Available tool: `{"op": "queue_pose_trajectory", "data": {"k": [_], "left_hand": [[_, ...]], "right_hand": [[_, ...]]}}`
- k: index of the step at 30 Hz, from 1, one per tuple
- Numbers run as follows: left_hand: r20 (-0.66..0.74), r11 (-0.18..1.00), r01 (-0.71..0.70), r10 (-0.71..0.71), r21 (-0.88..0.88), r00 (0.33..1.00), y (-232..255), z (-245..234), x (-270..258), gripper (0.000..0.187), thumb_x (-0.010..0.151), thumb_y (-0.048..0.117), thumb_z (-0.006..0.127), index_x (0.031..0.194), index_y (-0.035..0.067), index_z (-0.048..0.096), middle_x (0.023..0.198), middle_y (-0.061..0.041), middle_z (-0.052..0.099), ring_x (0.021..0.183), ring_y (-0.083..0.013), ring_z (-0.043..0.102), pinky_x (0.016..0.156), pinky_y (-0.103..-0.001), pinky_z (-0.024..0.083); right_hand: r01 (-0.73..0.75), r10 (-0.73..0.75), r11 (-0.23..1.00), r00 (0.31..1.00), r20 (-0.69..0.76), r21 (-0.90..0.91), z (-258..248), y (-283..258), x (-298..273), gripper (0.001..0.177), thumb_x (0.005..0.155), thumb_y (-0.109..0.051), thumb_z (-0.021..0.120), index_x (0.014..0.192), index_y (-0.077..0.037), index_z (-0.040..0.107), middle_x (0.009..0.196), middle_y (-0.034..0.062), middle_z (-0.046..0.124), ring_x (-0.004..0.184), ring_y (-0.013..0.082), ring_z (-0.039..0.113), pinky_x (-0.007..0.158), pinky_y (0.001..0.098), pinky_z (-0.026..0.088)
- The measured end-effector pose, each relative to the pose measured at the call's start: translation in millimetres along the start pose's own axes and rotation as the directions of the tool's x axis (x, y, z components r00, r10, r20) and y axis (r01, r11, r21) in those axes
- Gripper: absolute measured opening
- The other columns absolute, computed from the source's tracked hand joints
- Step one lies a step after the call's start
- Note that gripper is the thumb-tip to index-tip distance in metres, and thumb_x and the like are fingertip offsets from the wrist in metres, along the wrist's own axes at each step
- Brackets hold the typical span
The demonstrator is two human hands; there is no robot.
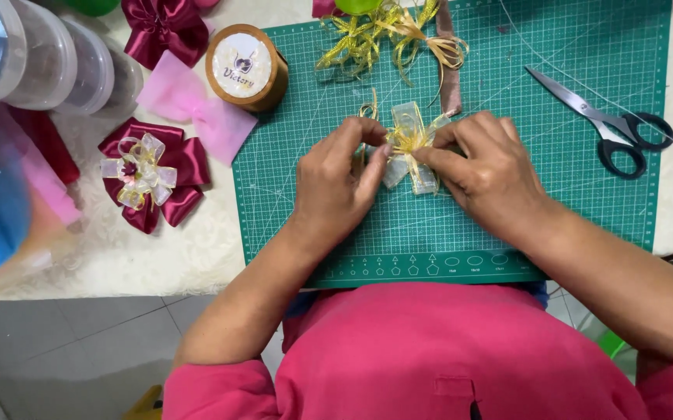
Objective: Assembling decorative ribbon bows using a hot glue gun and various ribbon materials on a cutting mat.
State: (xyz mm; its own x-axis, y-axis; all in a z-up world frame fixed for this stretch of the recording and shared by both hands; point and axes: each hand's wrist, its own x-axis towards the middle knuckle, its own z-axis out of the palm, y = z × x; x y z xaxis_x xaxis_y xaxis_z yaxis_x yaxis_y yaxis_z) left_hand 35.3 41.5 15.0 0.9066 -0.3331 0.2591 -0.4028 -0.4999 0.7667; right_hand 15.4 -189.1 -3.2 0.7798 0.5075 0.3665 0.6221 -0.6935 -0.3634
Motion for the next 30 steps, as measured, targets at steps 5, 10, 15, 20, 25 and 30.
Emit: {"op": "queue_pose_trajectory", "data": {"k": [5,10,15,20,25,30], "left_hand": [[0.097,0.992,0.013,-0.026,0.124,0.995,-10,8,-2,0.022,0.099,0.018,0.064,0.118,0.013,0.055,0.110,-0.006,0.073,0.089,-0.0300,0.074,0.068,-0.043,0.054],[0.094,0.987,-0.016,0.001,0.163,0.996,-15,14,-5,0.028,0.100,0.014,0.067,0.126,0.015,0.055,0.095,-0.001,0.076,0.082,-0.0254,0.074,0.070,-0.040,0.051],[0.116,0.992,0.082,-0.094,0.100,0.989,-6,7,-4,0.034,0.092,0.011,0.068,0.124,0.013,0.055,0.079,0.000,0.075,0.064,-0.0291,0.073,0.057,-0.043,0.053],[0.086,0.988,0.070,-0.083,0.136,0.993,-7,6,-3,0.035,0.091,0.009,0.070,0.122,0.014,0.056,0.072,-0.003,0.076,0.063,-0.0289,0.074,0.063,-0.040,0.057],[0.083,0.985,0.104,-0.117,0.139,0.990,-5,9,-4,0.034,0.088,0.009,0.075,0.118,0.013,0.061,0.071,-0.003,0.076,0.061,-0.0270,0.074,0.062,-0.039,0.057],[0.038,0.986,0.067,-0.073,0.150,0.997,-6,-2,-6,0.035,0.089,0.024,0.080,0.116,0.017,0.060,0.083,0.004,0.077,0.065,-0.0197,0.070,0.066,-0.036,0.055]], "right_hand": [[0.026,-0.026,0.998,1.000,-0.005,-0.058,5,3,-2,0.019,0.102,-0.004,0.079,0.118,-0.013,0.076,0.102,0.0077,0.063,0.090,0.0301,0.057,0.071,0.0427,0.037],[0.039,-0.037,0.997,0.999,0.020,-0.063,8,10,-4,0.022,0.102,-0.003,0.077,0.118,-0.017,0.075,0.107,0.0085,0.062,0.093,0.0303,0.057,0.072,0.0442,0.034],[0.069,-0.067,0.981,0.998,0.016,-0.181,6,0,4,0.009,0.099,-0.010,0.078,0.104,-0.017,0.079,0.100,0.0060,0.066,0.097,0.0248,0.060,0.080,0.0394,0.042],[-0.075,0.077,0.994,0.997,-0.022,0.080,3,7,2,0.014,0.099,-0.007,0.072,0.099,-0.017,0.082,0.099,0.0088,0.063,0.098,0.0291,0.061,0.083,0.0411,0.045],[-0.162,0.210,0.939,0.969,-0.132,0.303,1,18,-8,0.010,0.095,-0.010,0.082,0.101,-0.018,0.083,0.101,0.0053,0.065,0.100,0.0282,0.063,0.091,0.0404,0.050],[-0.236,0.299,0.918,0.940,-0.163,0.320,-21,13,-23,0.012,0.092,-0.007,0.087,0.092,-0.007,0.075,0.092,0.0104,0.066,0.092,0.0300,0.063,0.090,0.0439,0.048]]}}
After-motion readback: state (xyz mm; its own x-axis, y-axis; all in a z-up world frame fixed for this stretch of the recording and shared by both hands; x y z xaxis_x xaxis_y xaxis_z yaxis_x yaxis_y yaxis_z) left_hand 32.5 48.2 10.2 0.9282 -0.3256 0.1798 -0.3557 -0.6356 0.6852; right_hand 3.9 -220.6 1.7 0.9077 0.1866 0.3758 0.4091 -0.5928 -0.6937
